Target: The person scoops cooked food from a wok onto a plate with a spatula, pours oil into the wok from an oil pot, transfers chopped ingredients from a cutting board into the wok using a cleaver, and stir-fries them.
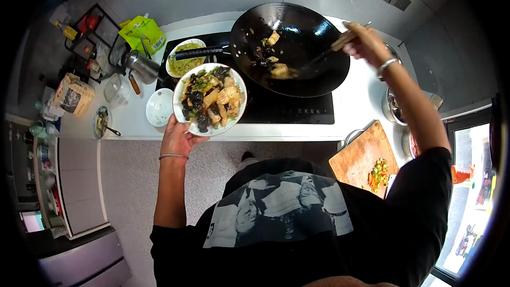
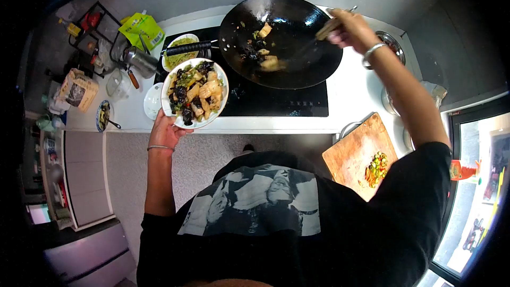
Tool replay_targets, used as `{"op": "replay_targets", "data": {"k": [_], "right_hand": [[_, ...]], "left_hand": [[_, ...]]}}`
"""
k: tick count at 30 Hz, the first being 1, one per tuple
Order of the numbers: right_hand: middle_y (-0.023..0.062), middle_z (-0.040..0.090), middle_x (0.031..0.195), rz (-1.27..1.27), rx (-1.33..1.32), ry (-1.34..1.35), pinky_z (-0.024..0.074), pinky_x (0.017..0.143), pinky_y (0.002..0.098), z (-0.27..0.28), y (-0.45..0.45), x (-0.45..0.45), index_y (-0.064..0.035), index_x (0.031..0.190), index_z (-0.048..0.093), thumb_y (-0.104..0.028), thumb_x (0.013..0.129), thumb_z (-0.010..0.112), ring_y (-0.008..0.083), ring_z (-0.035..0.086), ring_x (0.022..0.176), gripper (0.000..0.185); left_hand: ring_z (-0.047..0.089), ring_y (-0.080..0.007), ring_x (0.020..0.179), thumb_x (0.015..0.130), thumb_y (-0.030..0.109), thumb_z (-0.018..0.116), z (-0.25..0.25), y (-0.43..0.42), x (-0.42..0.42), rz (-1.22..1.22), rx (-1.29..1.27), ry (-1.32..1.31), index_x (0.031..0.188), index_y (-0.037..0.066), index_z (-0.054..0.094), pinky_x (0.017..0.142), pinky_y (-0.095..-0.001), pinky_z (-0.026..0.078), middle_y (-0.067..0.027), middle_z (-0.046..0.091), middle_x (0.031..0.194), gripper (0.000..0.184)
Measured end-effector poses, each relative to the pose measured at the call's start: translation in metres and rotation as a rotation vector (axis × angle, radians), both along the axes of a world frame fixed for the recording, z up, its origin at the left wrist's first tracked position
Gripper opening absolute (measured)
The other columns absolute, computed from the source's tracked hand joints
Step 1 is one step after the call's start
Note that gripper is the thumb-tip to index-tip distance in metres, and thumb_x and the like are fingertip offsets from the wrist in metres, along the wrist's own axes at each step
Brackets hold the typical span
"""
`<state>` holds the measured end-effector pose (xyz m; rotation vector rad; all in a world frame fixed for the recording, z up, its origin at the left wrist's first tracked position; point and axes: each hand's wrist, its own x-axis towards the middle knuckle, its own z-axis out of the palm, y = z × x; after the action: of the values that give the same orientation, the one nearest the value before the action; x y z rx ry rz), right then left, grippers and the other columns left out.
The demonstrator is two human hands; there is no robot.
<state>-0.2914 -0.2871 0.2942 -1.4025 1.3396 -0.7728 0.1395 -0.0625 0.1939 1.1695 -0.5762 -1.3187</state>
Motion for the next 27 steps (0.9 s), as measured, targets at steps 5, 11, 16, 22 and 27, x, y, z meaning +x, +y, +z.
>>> {"op": "replay_targets", "data": {"k": [5, 11, 16, 22, 27], "right_hand": [[0.0149, 0.065, 0.074, -0.187, 0.003, -0.354, 0.0543, 0.050, 0.0255, -0.039, -0.011, 0.027, 0.0036, 0.093, 0.059, -0.037, 0.086, 0.059, 0.0176, 0.065, 0.060, 0.041], [0.0089, 0.060, 0.060, -0.057, -0.013, -0.080, 0.0463, 0.041, 0.0218, -0.001, 0.020, 0.003, 0.0027, 0.087, 0.058, -0.051, 0.084, 0.056, 0.0143, 0.060, 0.048, 0.054], [0.0159, 0.063, 0.072, -0.129, 0.016, -0.314, 0.0544, 0.054, 0.0256, -0.038, 0.019, 0.036, 0.0048, 0.095, 0.055, -0.047, 0.087, 0.054, 0.0181, 0.064, 0.060, 0.052], [0.0129, 0.063, 0.074, -0.224, -0.054, -0.417, 0.0537, 0.055, 0.0267, -0.047, 0.000, 0.039, 0.0036, 0.100, 0.057, -0.040, 0.088, 0.055, 0.0175, 0.063, 0.061, 0.045], [0.0089, 0.060, 0.062, -0.084, -0.207, -0.013, 0.0486, 0.043, 0.0220, -0.002, 0.023, -0.008, 0.0016, 0.092, 0.061, -0.029, 0.088, 0.053, 0.0125, 0.059, 0.049, 0.032]], "left_hand": [[0.067, -0.0254, 0.068, 0.077, 0.005, 0.049, -0.004, 0.005, 0.008, 0.010, 0.003, 0.013, 0.130, 0.002, 0.034, 0.049, -0.0266, 0.059, -0.0198, 0.061, 0.102, 0.056], [0.067, -0.0258, 0.065, 0.076, 0.006, 0.051, -0.009, 0.011, 0.006, 0.034, -0.023, 0.049, 0.133, 0.002, 0.032, 0.048, -0.0258, 0.058, -0.0200, 0.061, 0.102, 0.060], [0.068, -0.0251, 0.066, 0.076, 0.007, 0.052, -0.012, 0.006, 0.008, 0.019, -0.022, 0.048, 0.134, 0.003, 0.032, 0.048, -0.0268, 0.059, -0.0196, 0.061, 0.103, 0.061], [0.067, -0.0245, 0.064, 0.077, 0.006, 0.052, -0.011, -0.002, 0.007, -0.020, -0.059, 0.054, 0.132, 0.002, 0.033, 0.049, -0.0280, 0.059, -0.0191, 0.063, 0.100, 0.058], [0.067, -0.0249, 0.063, 0.079, 0.006, 0.052, -0.013, 0.000, 0.011, -0.015, -0.037, 0.064, 0.131, 0.002, 0.034, 0.046, -0.0264, 0.057, -0.0192, 0.062, 0.101, 0.056]]}}
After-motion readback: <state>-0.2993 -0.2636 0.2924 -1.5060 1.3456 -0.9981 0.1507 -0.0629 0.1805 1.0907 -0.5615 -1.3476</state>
